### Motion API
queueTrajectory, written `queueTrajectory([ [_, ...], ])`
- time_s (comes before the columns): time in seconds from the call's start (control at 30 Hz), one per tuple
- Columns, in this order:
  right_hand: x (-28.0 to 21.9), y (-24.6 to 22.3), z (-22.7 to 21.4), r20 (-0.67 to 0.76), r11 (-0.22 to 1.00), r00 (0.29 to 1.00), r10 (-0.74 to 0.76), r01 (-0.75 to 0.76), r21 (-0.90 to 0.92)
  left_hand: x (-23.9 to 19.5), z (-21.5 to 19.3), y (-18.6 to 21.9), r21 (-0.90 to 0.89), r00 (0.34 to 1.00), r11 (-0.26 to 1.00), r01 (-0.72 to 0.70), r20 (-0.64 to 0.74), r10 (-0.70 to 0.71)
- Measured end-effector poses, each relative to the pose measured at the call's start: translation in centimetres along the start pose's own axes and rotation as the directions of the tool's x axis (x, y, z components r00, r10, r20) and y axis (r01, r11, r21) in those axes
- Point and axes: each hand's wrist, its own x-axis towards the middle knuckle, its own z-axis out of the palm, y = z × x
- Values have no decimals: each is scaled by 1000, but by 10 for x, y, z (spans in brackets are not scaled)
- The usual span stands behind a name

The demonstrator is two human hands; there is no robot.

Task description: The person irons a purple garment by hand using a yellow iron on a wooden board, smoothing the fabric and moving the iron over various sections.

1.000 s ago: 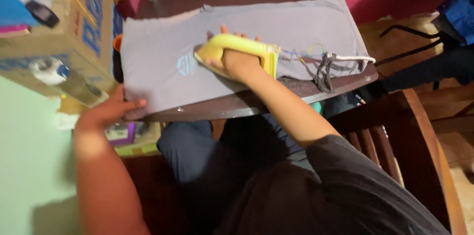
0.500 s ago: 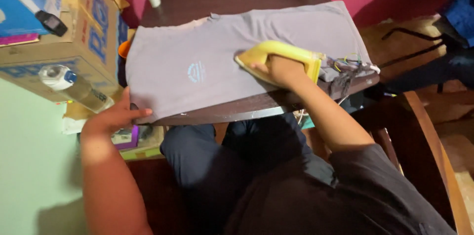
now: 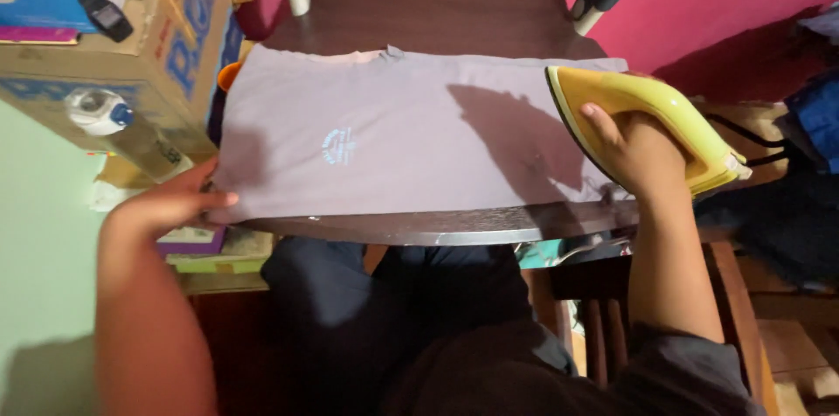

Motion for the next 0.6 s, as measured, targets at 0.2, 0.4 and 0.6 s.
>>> queueTrajectory([
  [0.2, 32, 5, 23, 272, 962, 926, 261, -228, -149, 2, 3, 0, -181, 999, 982, 46, -5, -47],
  [0.4, 64, 35, 63, 312, 949, 899, 307, -262, -178, 14, -12, -13, -196, 997, 981, -12, -79, -4],
  [0.6, 64, 28, 66, 321, 944, 889, 327, -297, -140, 20, -12, -10, -172, 975, 984, 44, -207, -80],
])
